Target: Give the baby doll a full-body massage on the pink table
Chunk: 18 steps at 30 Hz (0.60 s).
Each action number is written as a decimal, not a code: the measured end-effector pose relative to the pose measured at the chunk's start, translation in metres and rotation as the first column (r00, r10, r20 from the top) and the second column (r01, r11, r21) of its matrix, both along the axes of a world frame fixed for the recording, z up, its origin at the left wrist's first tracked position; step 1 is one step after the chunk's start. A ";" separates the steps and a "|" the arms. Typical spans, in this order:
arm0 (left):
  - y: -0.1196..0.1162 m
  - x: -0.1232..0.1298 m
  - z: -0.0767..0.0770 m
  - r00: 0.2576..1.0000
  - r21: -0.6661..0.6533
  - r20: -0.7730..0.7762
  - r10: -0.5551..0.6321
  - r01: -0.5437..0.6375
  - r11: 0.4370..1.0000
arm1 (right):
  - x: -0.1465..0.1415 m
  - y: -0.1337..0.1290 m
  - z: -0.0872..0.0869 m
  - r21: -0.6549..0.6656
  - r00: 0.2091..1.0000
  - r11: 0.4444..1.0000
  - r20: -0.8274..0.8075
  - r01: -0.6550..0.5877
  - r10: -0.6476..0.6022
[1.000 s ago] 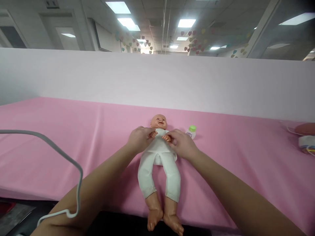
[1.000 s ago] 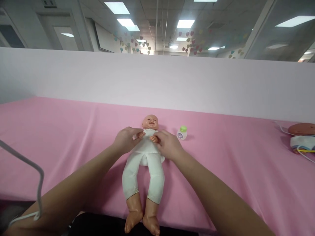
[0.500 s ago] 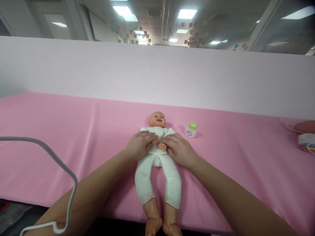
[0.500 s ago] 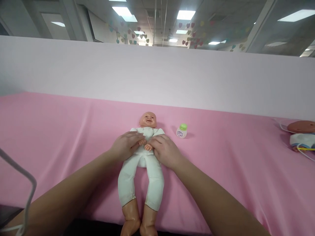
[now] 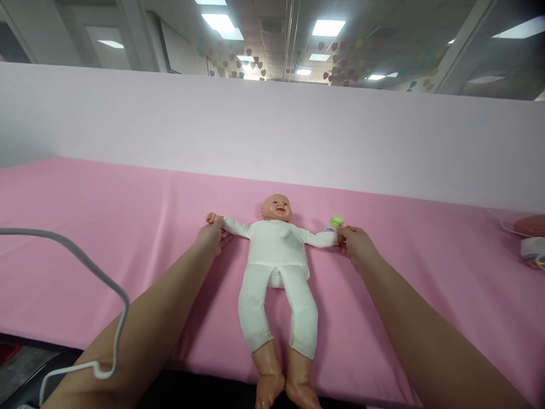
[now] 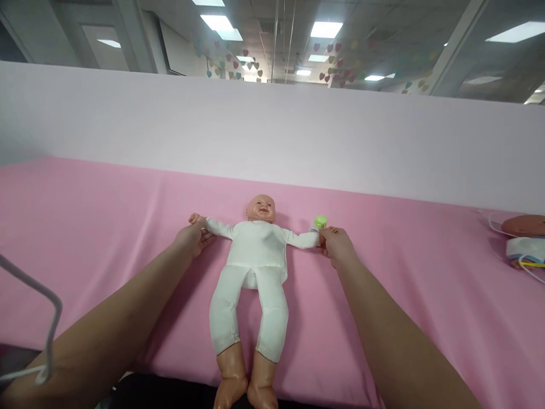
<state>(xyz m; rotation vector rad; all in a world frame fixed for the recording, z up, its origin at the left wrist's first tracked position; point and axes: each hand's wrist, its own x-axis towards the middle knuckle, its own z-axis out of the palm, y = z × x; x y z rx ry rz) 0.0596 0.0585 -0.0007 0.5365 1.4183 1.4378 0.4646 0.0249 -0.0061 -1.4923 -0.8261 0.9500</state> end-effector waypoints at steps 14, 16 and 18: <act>-0.034 0.018 0.011 0.830 0.270 -0.547 -0.108 0.298 0.916 | 0.002 -0.020 0.025 0.131 0.923 0.991 0.381 0.002 -0.052; -0.046 0.027 0.015 0.681 0.275 -0.724 -0.110 0.432 0.859 | -0.017 -0.031 0.029 0.199 0.851 0.976 0.525 -0.084 -0.034; -0.056 0.035 0.019 0.523 0.240 -0.846 -0.098 0.540 0.807 | -0.040 -0.043 0.030 0.243 0.765 0.939 0.643 -0.242 0.031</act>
